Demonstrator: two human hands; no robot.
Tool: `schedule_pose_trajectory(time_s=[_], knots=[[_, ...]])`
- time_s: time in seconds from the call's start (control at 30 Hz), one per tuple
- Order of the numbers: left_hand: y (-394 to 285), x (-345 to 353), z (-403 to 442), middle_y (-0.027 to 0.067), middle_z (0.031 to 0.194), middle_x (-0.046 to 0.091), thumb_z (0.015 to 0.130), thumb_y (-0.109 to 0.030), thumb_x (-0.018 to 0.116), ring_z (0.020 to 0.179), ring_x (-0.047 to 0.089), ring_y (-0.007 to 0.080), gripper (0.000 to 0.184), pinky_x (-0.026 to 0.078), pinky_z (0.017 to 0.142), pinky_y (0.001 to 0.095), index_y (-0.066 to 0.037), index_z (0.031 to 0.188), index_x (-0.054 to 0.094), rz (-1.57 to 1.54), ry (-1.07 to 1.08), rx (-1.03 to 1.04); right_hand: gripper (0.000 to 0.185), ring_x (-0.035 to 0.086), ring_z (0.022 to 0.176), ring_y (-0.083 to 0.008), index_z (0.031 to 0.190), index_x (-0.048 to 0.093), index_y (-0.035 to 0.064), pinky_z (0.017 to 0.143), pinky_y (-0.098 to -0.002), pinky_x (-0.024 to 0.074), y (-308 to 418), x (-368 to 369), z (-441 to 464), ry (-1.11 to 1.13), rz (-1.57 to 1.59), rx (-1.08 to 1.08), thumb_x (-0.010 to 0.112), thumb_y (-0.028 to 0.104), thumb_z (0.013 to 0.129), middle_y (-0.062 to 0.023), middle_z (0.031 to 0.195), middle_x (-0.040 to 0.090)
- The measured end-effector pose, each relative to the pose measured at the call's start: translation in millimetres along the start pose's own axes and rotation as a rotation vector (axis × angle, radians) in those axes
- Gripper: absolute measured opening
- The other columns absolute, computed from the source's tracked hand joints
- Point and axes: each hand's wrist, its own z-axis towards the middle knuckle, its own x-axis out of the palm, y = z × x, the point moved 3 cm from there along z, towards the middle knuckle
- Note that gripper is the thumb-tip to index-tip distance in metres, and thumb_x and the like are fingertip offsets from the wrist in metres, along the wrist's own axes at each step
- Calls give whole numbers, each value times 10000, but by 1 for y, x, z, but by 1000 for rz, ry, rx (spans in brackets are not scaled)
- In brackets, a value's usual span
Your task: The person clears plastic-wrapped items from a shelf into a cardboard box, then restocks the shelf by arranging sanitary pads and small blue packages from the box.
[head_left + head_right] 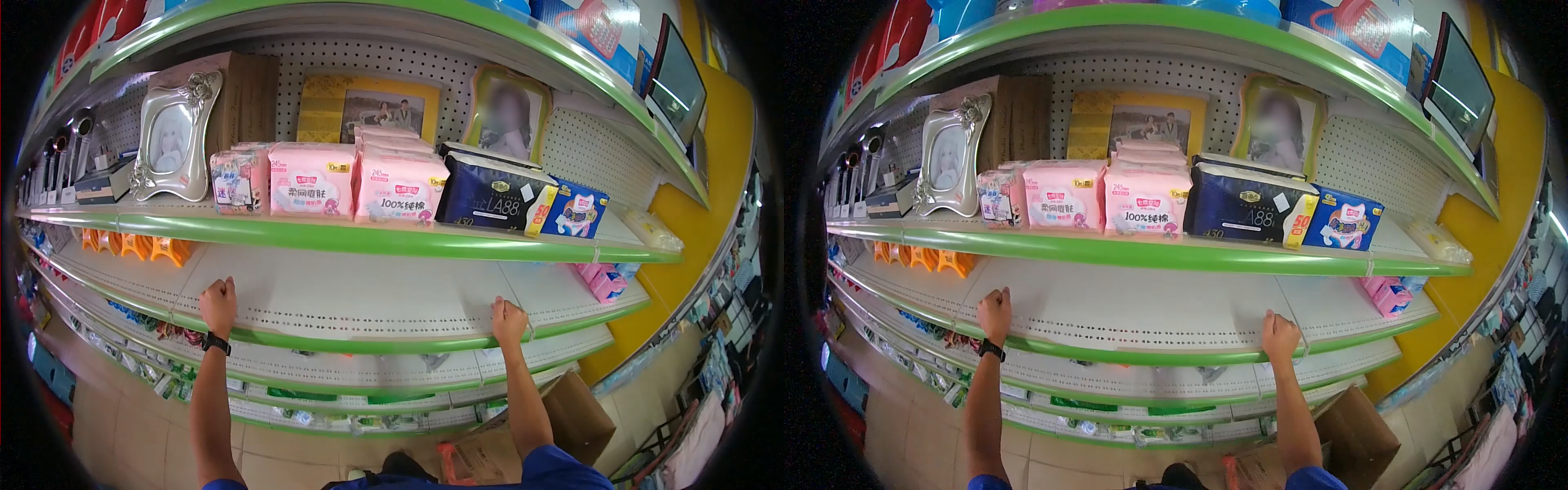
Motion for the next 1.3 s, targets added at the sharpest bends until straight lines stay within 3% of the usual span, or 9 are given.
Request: schedule_pose_trajectory(time_s=[0.2,0.3,0.57,1.07,1.17,1.3], knots=[[-3,-4,-1,190,569,536,933,-277,682,521,519,412,420,407,519,450,18,655,571,-27,-20,9,358,704,602,-328,752,745,11,601,-412,547,-2,2,-1,-12,45,23,581,236,976,-136,700,732],[-2,-7,-1,183,552,509,942,-263,675,494,472,397,428,372,502,446,21,648,549,-55,-67,9,396,563,494,-400,610,628,5,489,-486,420,3,4,-1,-155,155,-38,626,228,938,-213,547,567],[0,-5,-2,190,544,457,952,-244,665,487,420,376,438,341,496,441,28,644,514,-125,-158,-4,392,577,502,-409,628,630,4,497,-490,430,10,-2,0,-140,170,-56,610,223,952,-215,560,583],[-4,-2,0,216,585,501,954,-283,654,541,461,422,441,384,532,466,37,670,549,-66,-23,-60,402,589,506,-386,625,632,23,508,-474,445,12,-3,1,-127,204,-44,607,238,964,-181,565,600],[2,2,1,200,584,491,962,-293,659,509,411,351,454,371,527,449,46,684,543,-37,-50,-20,395,580,499,-378,620,629,27,506,-466,442,6,1,1,-114,174,-45,616,233,957,-183,566,592],[7,4,1,209,596,507,955,-291,657,523,451,379,440,381,532,459,45,692,551,-22,-16,-31,375,565,495,-379,620,623,30,500,-462,434,5,1,0,-124,149,-40,631,224,942,-189,571,582]])
